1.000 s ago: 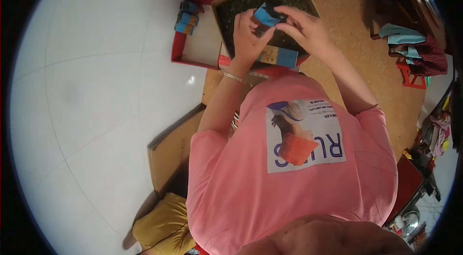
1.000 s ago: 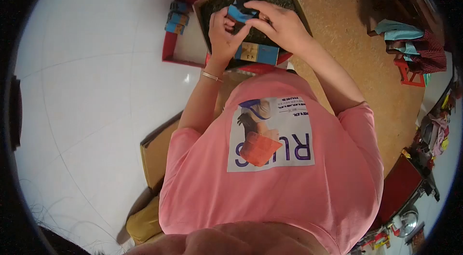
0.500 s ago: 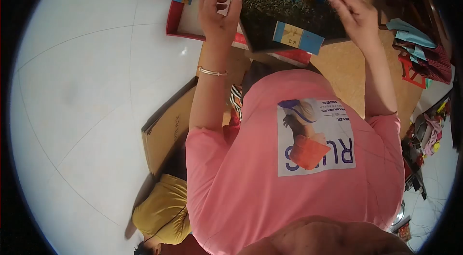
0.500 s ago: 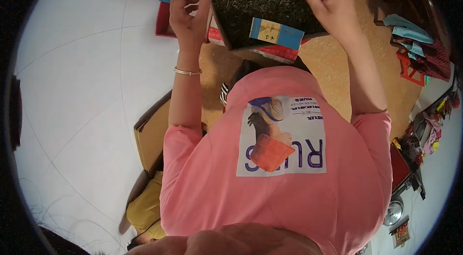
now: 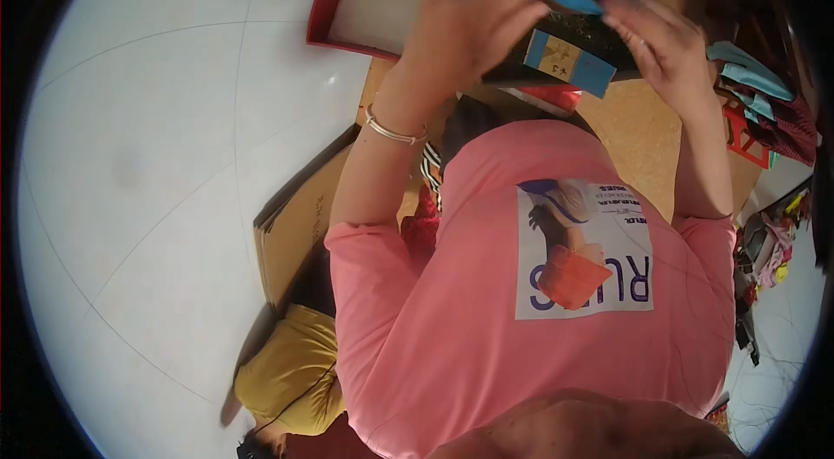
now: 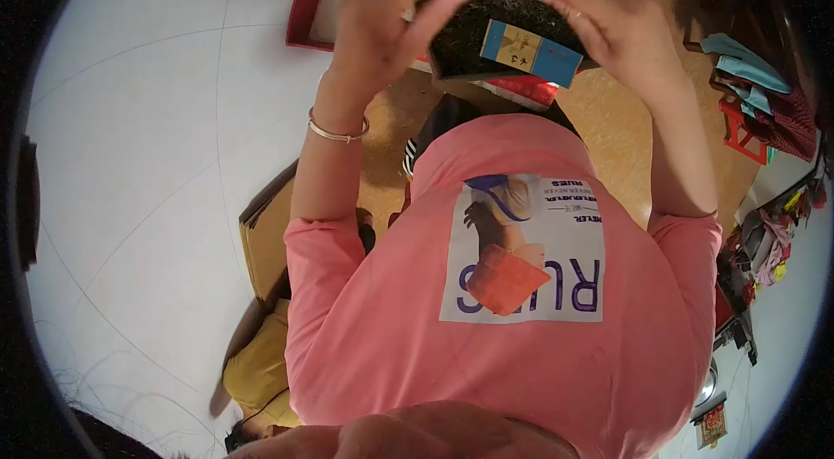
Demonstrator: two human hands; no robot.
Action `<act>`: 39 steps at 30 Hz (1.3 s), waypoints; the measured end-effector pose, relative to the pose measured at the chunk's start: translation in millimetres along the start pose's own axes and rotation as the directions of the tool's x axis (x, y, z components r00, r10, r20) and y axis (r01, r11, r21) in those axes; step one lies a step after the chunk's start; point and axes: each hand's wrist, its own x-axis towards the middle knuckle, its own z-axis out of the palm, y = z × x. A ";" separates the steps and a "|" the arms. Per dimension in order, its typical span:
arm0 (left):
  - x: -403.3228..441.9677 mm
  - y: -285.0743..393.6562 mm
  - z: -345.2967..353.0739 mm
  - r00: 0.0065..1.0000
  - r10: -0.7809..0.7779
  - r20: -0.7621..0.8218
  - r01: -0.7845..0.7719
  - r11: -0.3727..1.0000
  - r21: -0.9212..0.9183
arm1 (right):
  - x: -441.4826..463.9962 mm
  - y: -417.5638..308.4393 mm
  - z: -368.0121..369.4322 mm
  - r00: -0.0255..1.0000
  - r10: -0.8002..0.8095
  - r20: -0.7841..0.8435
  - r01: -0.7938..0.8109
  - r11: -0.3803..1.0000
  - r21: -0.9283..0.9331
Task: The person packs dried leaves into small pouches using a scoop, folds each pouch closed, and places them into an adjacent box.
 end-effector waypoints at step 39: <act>-123.9 -426.1 -69.2 0.732 -0.428 -0.530 0.637 0.704 0.312 | -42.7 32.3 12.1 0.720 0.694 -0.012 -0.680 0.708 0.193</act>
